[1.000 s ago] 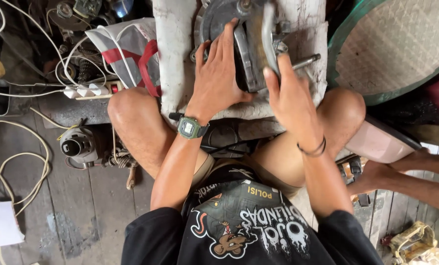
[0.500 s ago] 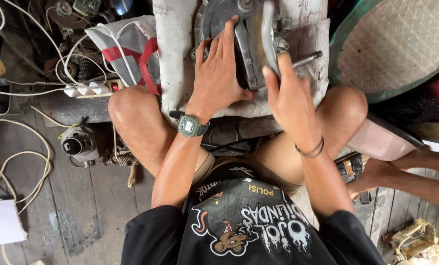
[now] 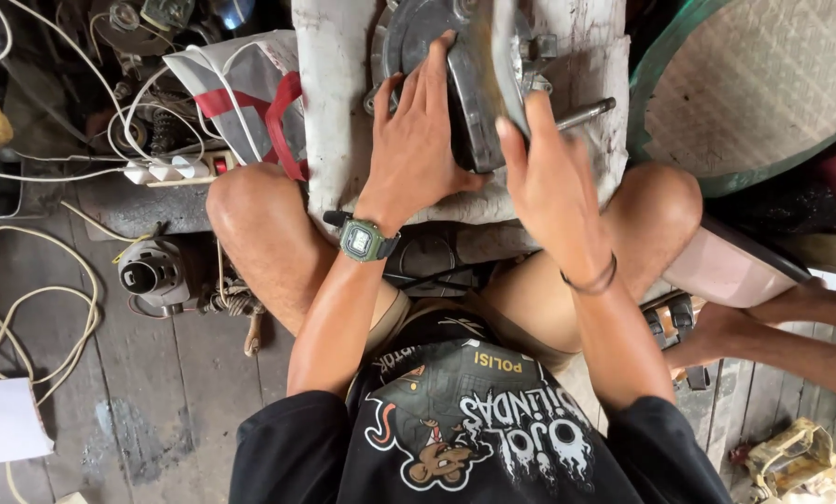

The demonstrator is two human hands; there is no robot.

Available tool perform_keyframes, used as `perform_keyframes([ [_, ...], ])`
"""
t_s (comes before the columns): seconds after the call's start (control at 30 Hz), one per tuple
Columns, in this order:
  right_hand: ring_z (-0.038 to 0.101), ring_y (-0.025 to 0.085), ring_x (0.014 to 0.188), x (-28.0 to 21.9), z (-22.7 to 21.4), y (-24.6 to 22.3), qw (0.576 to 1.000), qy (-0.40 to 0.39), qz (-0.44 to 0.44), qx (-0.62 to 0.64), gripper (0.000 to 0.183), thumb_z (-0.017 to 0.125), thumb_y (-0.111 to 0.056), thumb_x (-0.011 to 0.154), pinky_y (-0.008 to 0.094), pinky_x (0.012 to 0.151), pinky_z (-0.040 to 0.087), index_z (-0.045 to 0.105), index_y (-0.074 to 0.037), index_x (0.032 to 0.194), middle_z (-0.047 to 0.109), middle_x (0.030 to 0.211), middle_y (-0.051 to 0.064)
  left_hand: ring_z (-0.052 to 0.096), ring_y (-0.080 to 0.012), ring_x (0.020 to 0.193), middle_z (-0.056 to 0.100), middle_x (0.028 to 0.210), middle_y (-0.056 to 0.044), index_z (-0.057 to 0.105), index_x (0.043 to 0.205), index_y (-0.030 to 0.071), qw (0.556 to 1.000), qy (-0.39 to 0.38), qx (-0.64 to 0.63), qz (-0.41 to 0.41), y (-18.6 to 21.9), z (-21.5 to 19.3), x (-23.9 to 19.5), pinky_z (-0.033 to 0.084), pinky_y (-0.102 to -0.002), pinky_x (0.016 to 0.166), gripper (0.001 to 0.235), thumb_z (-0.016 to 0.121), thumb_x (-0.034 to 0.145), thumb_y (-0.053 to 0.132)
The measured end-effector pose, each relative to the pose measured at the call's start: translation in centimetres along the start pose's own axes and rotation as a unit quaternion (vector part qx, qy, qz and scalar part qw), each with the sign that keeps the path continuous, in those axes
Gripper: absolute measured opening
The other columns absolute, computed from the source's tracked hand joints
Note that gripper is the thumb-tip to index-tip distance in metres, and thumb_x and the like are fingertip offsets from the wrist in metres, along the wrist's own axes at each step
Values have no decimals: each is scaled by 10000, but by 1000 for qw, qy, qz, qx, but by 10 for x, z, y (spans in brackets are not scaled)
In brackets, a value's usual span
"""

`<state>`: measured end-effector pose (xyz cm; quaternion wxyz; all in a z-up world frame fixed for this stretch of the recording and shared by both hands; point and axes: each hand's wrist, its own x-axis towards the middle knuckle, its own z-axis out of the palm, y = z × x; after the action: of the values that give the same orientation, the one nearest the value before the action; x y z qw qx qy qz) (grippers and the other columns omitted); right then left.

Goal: Cleaning a motorcycle engine casing using a wire brush to remove dirt and oxidation.

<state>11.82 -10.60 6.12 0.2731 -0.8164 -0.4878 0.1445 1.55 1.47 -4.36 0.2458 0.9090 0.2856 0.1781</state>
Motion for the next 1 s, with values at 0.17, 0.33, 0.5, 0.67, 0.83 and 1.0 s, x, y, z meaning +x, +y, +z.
perform_keyframes([
  [0.17,605,498,576,-36,3,11,992,-53,111,-31,225,584,-165,1051,565,518,404,456,-19,1166,639,645,227,526,-238,1435,526,1554,-134,38,1604,68,1000,8,-11,-2,0,2,3,266,-475,1238,1549,1012,467,462],
  [0.33,585,376,445,18,0,-4,1000,3,-19,14,181,599,-48,1067,491,449,411,460,15,1166,628,623,183,517,-248,1439,528,1547,-131,49,1597,42,1000,9,-12,0,1,2,-1,285,-494,1232,1588,1047,425,430],
  [0.5,612,484,564,-2,-1,1,1000,-7,18,-10,225,581,-106,1067,566,510,402,463,1,1226,657,694,239,511,-239,1445,515,1568,-127,30,1599,46,1000,-7,-1,2,0,2,-3,278,-465,1232,1617,1047,425,497],
  [0.67,603,509,600,-38,5,17,993,-57,100,-28,207,587,-156,1048,573,545,413,465,-23,1150,628,640,229,532,-236,1417,557,1512,-119,41,1598,76,1000,7,-10,2,0,3,1,278,-467,1226,1574,1024,424,442],
  [0.83,606,358,448,16,2,3,1000,-6,-18,8,169,580,-78,1084,486,443,420,460,19,1154,666,662,184,505,-254,1467,495,1576,-161,30,1592,25,1000,-7,4,-4,2,3,-1,263,-495,1243,1645,1071,412,503],
  [1.0,544,377,539,10,1,9,1000,-17,-11,-23,166,564,-128,1105,489,626,462,467,-8,1167,613,714,156,498,-229,1471,515,1571,-131,31,1595,30,1000,1,15,3,-2,7,-3,265,-472,1245,1637,1059,421,527],
])
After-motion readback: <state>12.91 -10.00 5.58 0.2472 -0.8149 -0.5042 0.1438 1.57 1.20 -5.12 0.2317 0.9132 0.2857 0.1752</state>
